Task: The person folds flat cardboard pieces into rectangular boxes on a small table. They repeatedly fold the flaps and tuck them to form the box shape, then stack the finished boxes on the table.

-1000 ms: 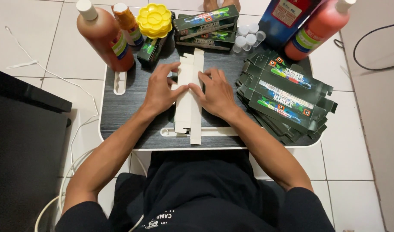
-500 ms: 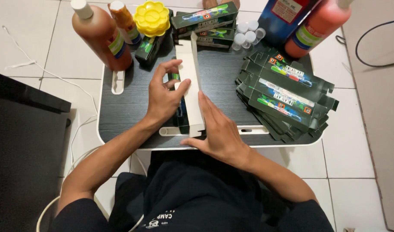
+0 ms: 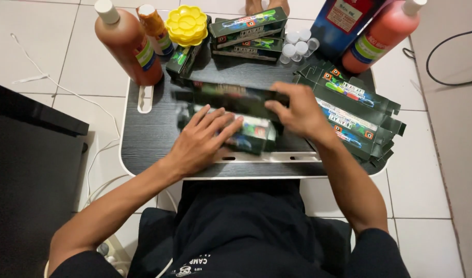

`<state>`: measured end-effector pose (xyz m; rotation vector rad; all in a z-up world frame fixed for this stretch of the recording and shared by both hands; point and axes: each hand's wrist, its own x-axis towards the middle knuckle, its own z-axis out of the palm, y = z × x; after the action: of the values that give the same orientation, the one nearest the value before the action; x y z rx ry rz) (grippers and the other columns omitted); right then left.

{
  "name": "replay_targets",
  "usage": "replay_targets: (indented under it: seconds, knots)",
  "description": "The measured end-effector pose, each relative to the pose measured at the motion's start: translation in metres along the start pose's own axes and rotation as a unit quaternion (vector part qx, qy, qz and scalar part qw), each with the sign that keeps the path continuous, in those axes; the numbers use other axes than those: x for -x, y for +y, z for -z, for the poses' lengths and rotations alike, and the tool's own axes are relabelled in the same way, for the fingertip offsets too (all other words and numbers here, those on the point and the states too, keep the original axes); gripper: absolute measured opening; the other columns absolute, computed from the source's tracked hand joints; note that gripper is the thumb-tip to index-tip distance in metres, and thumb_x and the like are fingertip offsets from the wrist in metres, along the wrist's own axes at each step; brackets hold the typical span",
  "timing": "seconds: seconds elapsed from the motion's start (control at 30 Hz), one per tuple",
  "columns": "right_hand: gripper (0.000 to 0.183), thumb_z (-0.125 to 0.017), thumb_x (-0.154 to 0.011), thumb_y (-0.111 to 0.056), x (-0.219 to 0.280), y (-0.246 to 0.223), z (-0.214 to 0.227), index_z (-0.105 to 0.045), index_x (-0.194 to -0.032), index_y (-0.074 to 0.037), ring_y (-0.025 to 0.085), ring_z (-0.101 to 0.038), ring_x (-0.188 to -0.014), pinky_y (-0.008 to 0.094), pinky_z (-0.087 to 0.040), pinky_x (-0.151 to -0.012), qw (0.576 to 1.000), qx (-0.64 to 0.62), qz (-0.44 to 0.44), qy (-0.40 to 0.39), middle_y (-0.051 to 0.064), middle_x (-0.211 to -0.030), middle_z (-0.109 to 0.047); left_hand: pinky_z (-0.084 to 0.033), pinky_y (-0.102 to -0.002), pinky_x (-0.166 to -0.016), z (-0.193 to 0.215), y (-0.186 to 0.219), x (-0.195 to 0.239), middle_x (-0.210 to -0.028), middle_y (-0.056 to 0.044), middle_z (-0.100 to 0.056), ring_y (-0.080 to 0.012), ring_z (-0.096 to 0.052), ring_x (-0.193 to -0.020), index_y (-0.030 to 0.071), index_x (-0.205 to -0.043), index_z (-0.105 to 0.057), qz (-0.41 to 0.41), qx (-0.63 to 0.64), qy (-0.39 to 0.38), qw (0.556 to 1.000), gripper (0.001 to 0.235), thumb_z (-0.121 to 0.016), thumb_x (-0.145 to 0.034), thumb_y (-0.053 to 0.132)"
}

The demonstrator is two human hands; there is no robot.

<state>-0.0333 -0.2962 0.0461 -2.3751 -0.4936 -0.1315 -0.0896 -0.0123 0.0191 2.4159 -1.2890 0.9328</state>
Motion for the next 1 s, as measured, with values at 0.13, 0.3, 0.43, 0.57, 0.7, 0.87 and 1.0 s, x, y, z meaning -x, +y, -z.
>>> replay_targets:
  seconds: [0.13,0.3,0.43,0.57,0.7,0.87,1.0]
  knots:
    - [0.009,-0.081,-0.089,-0.02,-0.043,0.008,-0.003,-0.073,-0.093,-0.019,0.031,-0.069,-0.071,0.041,-0.053,-0.068,0.999,-0.034,0.01,-0.034,0.005,-0.075,-0.072,-0.048,-0.048,-0.108,-0.012,-0.01,0.004,-0.125,-0.016,-0.064,-0.0348,-0.064,-0.117,0.005,-0.145,-0.057,-0.005,-0.018,-0.018,1.0,0.081,-0.088,-0.072,0.024]
    - [0.01,-0.083,-0.084,-0.014,-0.07,0.005,-0.029,-0.077,-0.089,-0.02,0.031,-0.072,-0.07,0.04,-0.055,-0.064,0.998,-0.018,0.039,-0.046,0.005,-0.072,-0.074,-0.053,-0.043,-0.091,-0.02,-0.009,0.005,-0.122,-0.017,-0.063,-0.0329,-0.066,-0.105,0.002,-0.139,-0.061,-0.004,-0.104,-0.023,0.994,0.068,-0.074,-0.077,0.026]
    - [0.017,-0.082,-0.081,-0.013,-0.054,-0.014,-0.034,-0.073,-0.095,-0.01,0.045,-0.072,-0.077,0.055,-0.056,-0.068,0.986,0.116,0.116,-0.015,0.018,-0.083,-0.075,-0.058,-0.038,-0.072,-0.034,-0.003,0.009,-0.104,-0.012,-0.065,-0.0294,-0.07,-0.089,0.003,-0.129,-0.065,0.026,-0.108,-0.093,0.989,0.038,-0.056,-0.093,0.015]
    - [0.03,-0.08,-0.087,-0.019,-0.019,-0.042,-0.034,-0.072,-0.115,-0.01,0.03,-0.065,-0.098,0.04,-0.055,-0.083,0.94,0.187,0.22,0.182,0.008,-0.104,-0.068,-0.058,-0.044,-0.057,-0.038,-0.001,-0.013,-0.088,-0.012,-0.063,-0.0327,-0.069,-0.078,0.007,-0.108,-0.068,0.121,-0.043,-0.186,0.974,0.022,-0.055,-0.093,0.016]
    - [0.01,-0.073,-0.096,-0.018,0.012,-0.038,-0.047,-0.073,-0.103,-0.011,0.027,-0.062,-0.08,0.037,-0.054,-0.073,0.95,0.135,0.208,0.189,0.005,-0.089,-0.064,-0.059,-0.058,-0.065,-0.06,-0.029,-0.043,-0.079,-0.021,-0.071,-0.0475,-0.074,-0.081,0.018,-0.109,-0.072,0.265,0.142,-0.301,0.905,0.023,-0.07,-0.086,0.023]
    - [0.018,-0.072,-0.096,-0.013,0.014,-0.028,-0.062,-0.071,-0.112,-0.004,0.033,-0.068,-0.097,0.04,-0.056,-0.086,0.945,0.087,0.196,0.246,0.013,-0.106,-0.066,-0.06,-0.055,-0.076,-0.069,-0.039,-0.053,-0.082,-0.016,-0.077,-0.0434,-0.075,-0.088,0.011,-0.12,-0.072,0.365,0.249,-0.245,0.863,0.033,-0.072,-0.089,0.022]
    - [0.021,-0.075,-0.093,-0.012,0.011,-0.013,-0.078,-0.071,-0.109,0.001,0.038,-0.067,-0.107,0.043,-0.056,-0.093,0.955,0.099,0.196,0.199,0.019,-0.111,-0.067,-0.06,-0.053,-0.073,-0.049,-0.04,-0.05,-0.092,-0.023,-0.076,-0.041,-0.076,-0.087,0.002,-0.139,-0.058,0.359,0.301,-0.177,0.865,0.049,-0.068,-0.093,0.017]
